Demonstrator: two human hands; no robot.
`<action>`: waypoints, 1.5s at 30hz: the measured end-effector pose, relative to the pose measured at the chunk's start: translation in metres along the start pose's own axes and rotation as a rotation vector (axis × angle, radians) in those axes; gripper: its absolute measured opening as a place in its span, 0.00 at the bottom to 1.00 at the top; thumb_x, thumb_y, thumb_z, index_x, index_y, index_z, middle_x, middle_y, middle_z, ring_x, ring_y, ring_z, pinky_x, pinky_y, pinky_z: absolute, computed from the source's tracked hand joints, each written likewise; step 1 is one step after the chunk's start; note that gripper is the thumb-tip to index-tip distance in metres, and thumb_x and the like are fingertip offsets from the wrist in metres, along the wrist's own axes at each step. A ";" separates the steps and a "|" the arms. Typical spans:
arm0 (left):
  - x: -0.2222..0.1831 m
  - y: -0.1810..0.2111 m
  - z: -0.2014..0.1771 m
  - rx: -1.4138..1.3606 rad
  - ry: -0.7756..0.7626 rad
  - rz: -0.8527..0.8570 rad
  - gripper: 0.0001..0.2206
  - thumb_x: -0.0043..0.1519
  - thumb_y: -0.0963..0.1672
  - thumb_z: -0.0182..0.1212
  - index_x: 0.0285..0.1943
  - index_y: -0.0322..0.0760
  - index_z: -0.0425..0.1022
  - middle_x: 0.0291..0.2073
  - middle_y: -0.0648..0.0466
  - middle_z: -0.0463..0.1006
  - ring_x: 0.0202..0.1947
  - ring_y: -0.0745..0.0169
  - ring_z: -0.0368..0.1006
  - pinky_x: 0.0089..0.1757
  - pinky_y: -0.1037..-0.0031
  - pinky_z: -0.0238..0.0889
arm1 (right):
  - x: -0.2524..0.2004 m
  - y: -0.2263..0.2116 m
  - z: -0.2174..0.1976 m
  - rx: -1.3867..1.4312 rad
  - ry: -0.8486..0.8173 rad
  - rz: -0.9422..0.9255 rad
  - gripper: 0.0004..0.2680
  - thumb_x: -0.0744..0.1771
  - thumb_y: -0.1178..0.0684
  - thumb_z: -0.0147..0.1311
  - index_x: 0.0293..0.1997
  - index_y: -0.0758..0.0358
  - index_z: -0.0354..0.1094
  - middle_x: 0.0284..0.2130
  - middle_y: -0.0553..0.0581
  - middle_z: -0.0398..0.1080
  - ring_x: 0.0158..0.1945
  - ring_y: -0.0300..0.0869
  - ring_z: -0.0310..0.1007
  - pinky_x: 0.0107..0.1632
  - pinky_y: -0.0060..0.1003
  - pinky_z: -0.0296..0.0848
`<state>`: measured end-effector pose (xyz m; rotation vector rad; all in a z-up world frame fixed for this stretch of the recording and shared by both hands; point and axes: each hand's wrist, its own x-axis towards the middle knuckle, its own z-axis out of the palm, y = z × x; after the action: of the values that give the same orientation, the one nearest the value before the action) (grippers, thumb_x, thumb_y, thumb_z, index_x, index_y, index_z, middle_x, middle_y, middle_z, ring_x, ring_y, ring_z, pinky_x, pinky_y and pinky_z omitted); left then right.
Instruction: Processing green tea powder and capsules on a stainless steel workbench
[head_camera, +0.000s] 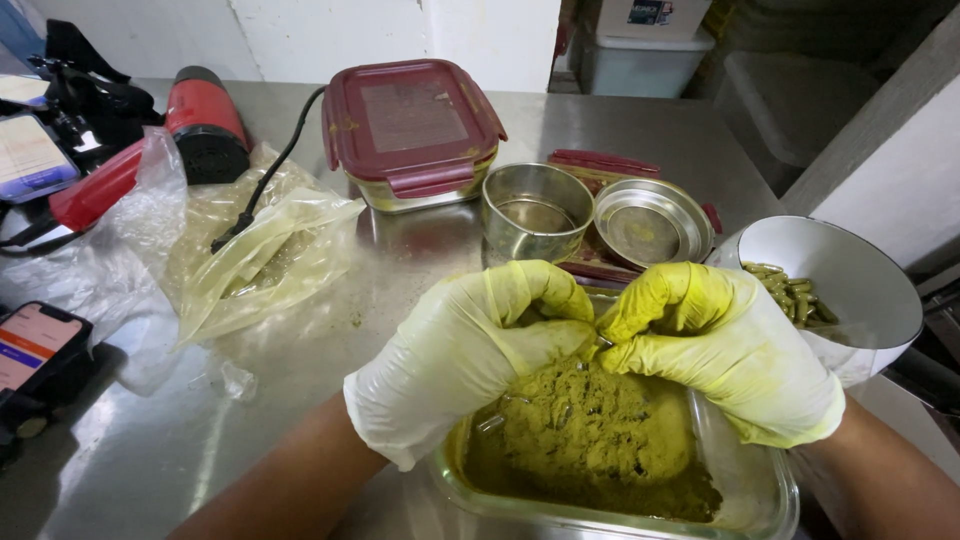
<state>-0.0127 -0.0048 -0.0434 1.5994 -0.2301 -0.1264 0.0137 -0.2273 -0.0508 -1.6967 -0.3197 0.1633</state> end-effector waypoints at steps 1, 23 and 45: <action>0.000 0.000 0.000 0.043 0.007 0.009 0.05 0.56 0.39 0.68 0.38 0.43 0.83 0.29 0.64 0.81 0.29 0.78 0.68 0.34 0.84 0.63 | 0.000 0.000 0.000 -0.013 0.002 -0.012 0.06 0.57 0.70 0.69 0.31 0.72 0.78 0.27 0.63 0.82 0.29 0.44 0.80 0.32 0.35 0.79; 0.016 0.003 0.025 -0.215 0.092 -0.379 0.10 0.60 0.33 0.62 0.46 0.24 0.86 0.38 0.40 0.91 0.36 0.49 0.83 0.39 0.63 0.79 | -0.001 0.006 -0.011 -0.173 -0.149 -0.181 0.04 0.61 0.60 0.69 0.33 0.62 0.78 0.33 0.50 0.79 0.36 0.36 0.78 0.41 0.31 0.81; 0.029 -0.048 -0.006 1.100 -0.239 0.169 0.11 0.58 0.44 0.50 0.20 0.49 0.63 0.19 0.64 0.68 0.23 0.64 0.63 0.30 0.66 0.60 | -0.017 -0.062 -0.069 -1.083 -0.004 -0.494 0.05 0.62 0.56 0.62 0.39 0.55 0.77 0.38 0.50 0.77 0.42 0.43 0.77 0.49 0.39 0.74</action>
<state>0.0198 -0.0044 -0.0888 2.6442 -0.7015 -0.0553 0.0097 -0.2898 0.0194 -2.5966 -0.9303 -0.4580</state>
